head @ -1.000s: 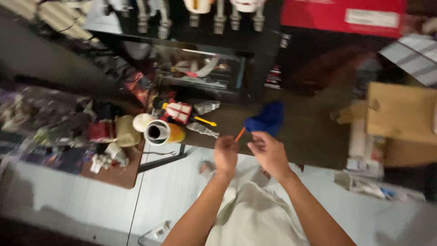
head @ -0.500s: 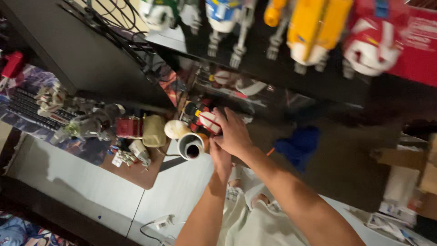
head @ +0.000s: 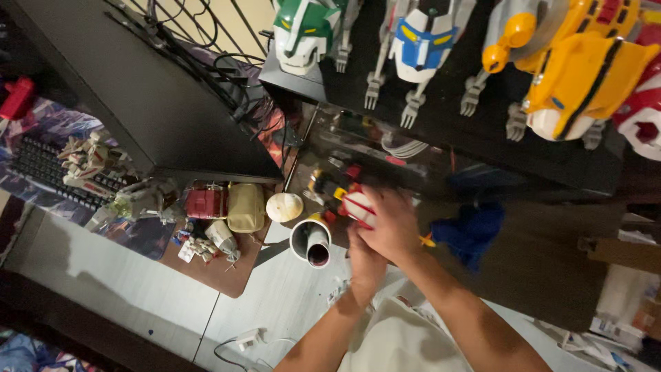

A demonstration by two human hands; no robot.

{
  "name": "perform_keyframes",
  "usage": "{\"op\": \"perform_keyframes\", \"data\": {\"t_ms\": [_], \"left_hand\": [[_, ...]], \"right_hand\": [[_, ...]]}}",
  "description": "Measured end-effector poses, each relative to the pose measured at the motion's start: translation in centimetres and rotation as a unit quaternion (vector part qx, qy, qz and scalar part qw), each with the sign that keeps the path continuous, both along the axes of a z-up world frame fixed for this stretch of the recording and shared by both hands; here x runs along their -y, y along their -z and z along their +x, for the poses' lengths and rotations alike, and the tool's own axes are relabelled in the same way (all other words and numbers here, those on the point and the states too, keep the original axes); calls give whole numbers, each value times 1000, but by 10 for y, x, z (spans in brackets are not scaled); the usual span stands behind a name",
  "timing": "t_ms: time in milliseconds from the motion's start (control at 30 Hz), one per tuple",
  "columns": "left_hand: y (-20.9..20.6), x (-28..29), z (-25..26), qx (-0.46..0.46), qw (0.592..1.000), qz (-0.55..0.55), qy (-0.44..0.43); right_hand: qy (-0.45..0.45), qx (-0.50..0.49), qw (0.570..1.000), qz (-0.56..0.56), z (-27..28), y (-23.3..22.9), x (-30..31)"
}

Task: The person wipes a dark wooden surface with a blue cloth, moving various items like a green bottle, a white box, and a microscope to clean underneath them. They then wipe a red box and a toy truck before placing them back on the shelf.

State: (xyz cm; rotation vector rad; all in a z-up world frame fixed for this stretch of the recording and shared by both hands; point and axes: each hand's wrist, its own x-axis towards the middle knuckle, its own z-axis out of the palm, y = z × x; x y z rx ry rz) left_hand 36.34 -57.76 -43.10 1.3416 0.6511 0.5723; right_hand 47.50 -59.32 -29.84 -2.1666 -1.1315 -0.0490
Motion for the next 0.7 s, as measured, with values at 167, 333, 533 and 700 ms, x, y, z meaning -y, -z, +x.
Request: {"op": "perform_keyframes", "data": {"t_ms": [167,333,533,700], "left_hand": [[-39,32,-8,-35,988,58,136],[-45,70,-11,-16,953,258,156],[-34,124,-8,-48,933,351,61],[-17,187,30,-24,895,436,86]], "right_hand": [[59,-62,996,-34,4,-30,71],[106,-64,987,-104,19,-56,179],[100,-48,986,-122,31,-52,296],[81,-54,986,-138,45,-11,350]]}}
